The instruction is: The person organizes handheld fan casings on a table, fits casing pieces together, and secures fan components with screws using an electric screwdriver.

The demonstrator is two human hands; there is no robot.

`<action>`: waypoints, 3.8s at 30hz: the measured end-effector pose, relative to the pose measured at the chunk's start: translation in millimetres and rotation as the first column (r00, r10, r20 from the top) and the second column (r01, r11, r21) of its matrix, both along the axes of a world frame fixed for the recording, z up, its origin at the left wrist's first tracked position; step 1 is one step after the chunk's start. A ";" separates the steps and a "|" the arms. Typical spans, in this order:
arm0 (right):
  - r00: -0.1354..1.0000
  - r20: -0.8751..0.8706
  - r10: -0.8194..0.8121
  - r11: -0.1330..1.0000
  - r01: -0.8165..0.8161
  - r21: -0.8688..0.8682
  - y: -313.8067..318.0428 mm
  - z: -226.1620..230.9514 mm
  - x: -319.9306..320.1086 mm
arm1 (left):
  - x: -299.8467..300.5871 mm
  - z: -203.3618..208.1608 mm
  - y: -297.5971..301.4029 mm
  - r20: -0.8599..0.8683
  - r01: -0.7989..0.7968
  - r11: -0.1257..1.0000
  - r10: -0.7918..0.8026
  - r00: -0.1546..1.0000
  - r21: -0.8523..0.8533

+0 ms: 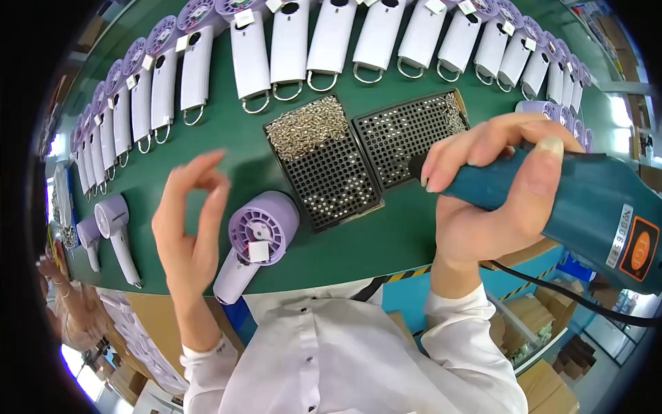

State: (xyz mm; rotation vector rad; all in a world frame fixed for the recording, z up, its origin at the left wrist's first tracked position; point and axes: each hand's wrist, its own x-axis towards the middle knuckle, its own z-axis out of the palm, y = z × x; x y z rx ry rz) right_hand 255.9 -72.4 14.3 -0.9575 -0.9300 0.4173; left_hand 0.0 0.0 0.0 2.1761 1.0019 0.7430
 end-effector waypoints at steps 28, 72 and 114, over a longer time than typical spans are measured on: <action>0.905 0.090 0.415 0.887 -0.425 0.183 -11.6 36.3 -17.7 | -48.1 -16.3 -85.2 -0.277 -0.110 0.985 0.143 0.950 0.132; 0.832 0.079 0.550 0.835 -0.545 -0.070 16.3 17.4 -133.5 | -78.3 -17.4 -86.5 -0.256 -0.020 0.999 0.027 0.966 0.031; 0.703 -0.420 -0.574 0.610 0.709 0.353 -198.6 -0.8 16.4 | 220.5 35.1 -97.5 -0.229 0.469 0.879 -0.441 0.868 0.084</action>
